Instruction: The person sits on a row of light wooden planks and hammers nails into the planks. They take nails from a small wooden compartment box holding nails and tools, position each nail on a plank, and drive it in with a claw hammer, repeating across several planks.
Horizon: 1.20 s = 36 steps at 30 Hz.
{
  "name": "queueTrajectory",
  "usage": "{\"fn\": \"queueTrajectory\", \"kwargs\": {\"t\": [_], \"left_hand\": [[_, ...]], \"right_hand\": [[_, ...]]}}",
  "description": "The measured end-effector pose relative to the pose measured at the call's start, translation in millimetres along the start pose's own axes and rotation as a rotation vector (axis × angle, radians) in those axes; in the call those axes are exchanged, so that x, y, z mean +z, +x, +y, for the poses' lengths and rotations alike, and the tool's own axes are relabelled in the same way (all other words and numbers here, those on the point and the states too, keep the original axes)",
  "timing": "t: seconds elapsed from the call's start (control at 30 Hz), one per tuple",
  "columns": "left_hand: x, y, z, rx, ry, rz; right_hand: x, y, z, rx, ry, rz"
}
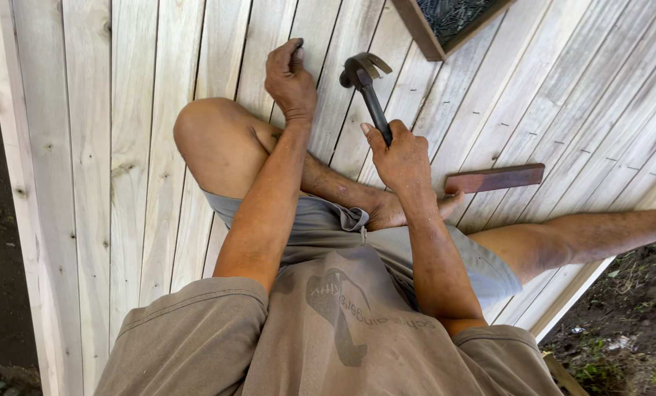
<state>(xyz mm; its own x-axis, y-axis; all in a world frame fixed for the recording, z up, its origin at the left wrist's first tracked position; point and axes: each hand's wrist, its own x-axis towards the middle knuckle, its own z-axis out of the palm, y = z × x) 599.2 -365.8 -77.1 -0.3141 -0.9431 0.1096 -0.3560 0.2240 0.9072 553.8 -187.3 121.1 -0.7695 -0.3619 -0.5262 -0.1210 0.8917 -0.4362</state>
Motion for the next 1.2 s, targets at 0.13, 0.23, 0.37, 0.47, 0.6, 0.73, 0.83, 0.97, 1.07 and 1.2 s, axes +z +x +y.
{"fn": "queueTrajectory", "kwargs": {"t": [0.13,0.23,0.37,0.47,0.6,0.73,0.83,0.97,1.07,1.2], "left_hand": [[5,0,-4,-0.018,0.117,-0.032],[8,0,-7,0.013,0.17,-0.084],[9,-1,-10,0.019,0.136,-0.089],[9,-2,-13,0.016,0.14,-0.107],[10,-3,-16,0.031,0.123,-0.109],[11,-4,-18,0.006,0.15,-0.13],[12,-3,-18,0.018,0.175,-0.123],[11,-1,-18,0.01,0.165,-0.13],[9,-2,-17,-0.01,0.159,-0.149],[8,-1,-14,0.019,0.136,-0.128]], "right_hand": [[8,16,-11,-0.055,0.0,0.011],[11,25,-15,-0.108,0.008,0.035],[14,31,-20,-0.19,0.081,0.069],[17,31,-23,-0.279,0.084,0.114],[20,27,-24,-0.309,0.11,0.12],[31,27,-23,-0.354,0.117,0.146],[45,36,-29,-0.329,0.091,0.096],[47,41,-35,-0.289,0.067,0.043],[38,26,-33,-0.38,0.095,0.15],[36,13,-29,-0.49,0.145,0.273]]}}
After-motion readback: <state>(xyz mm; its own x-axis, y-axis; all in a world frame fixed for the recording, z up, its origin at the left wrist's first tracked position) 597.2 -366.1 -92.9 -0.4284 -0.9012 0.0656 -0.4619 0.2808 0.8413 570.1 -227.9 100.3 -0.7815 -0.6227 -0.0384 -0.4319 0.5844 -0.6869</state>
